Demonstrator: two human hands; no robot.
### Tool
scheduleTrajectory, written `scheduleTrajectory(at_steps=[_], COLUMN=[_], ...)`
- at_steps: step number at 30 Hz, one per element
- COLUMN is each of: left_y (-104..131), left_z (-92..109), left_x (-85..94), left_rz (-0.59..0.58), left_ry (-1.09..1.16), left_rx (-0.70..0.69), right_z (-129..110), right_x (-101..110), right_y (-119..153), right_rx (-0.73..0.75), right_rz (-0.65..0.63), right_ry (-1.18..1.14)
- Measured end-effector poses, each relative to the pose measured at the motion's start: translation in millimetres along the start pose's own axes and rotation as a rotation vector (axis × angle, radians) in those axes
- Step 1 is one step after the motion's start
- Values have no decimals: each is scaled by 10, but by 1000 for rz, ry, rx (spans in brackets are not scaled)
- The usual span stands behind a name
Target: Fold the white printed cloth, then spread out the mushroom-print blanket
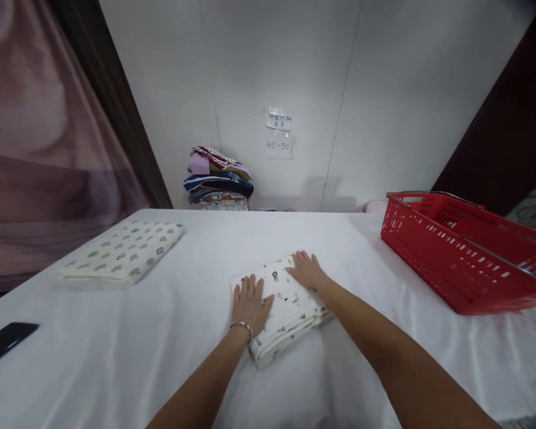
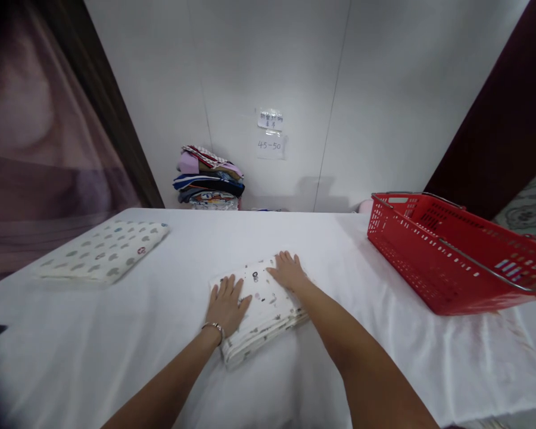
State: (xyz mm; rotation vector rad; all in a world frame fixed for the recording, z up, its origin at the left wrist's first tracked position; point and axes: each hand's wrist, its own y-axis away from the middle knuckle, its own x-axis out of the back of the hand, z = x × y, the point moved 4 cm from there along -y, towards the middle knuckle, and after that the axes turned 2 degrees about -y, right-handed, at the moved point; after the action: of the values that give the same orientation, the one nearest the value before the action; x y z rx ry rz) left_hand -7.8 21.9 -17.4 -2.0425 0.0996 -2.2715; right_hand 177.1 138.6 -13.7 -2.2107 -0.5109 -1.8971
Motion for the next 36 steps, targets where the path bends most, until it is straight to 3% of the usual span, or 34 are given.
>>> scheduleTrajectory(at_steps=[4,10,13,16,18,21,26,31,36], left_y=[0,1,2,6,11,16,14,12,17], left_z=[0,22,29,29,29,26,20,20,9], left_x=[-17,2,8,6,3,-2,-6,-12,-26], left_rz=[2,-9,-1,7,10,10,3,17,4], left_ry=[2,5,7,3,-3,-9,0,29,38], left_rx=[-9,-2,-2,3,2,-1,6,5,12], right_z=[128,147,-10,-326,-515,-636,-599,-613,-566], right_x=[-5,57,154,160,73,-51,-51,-10,62], right_y=[10,8,15,62,105,132,106,146,142], right_rx=[-65,-71,-46,146,274,335,295,257,242], right_rz=[52,9,42,128,99,32,-68,-53,-121], right_ry=[4,-22,22,45,4,-66,-102,-76,-107])
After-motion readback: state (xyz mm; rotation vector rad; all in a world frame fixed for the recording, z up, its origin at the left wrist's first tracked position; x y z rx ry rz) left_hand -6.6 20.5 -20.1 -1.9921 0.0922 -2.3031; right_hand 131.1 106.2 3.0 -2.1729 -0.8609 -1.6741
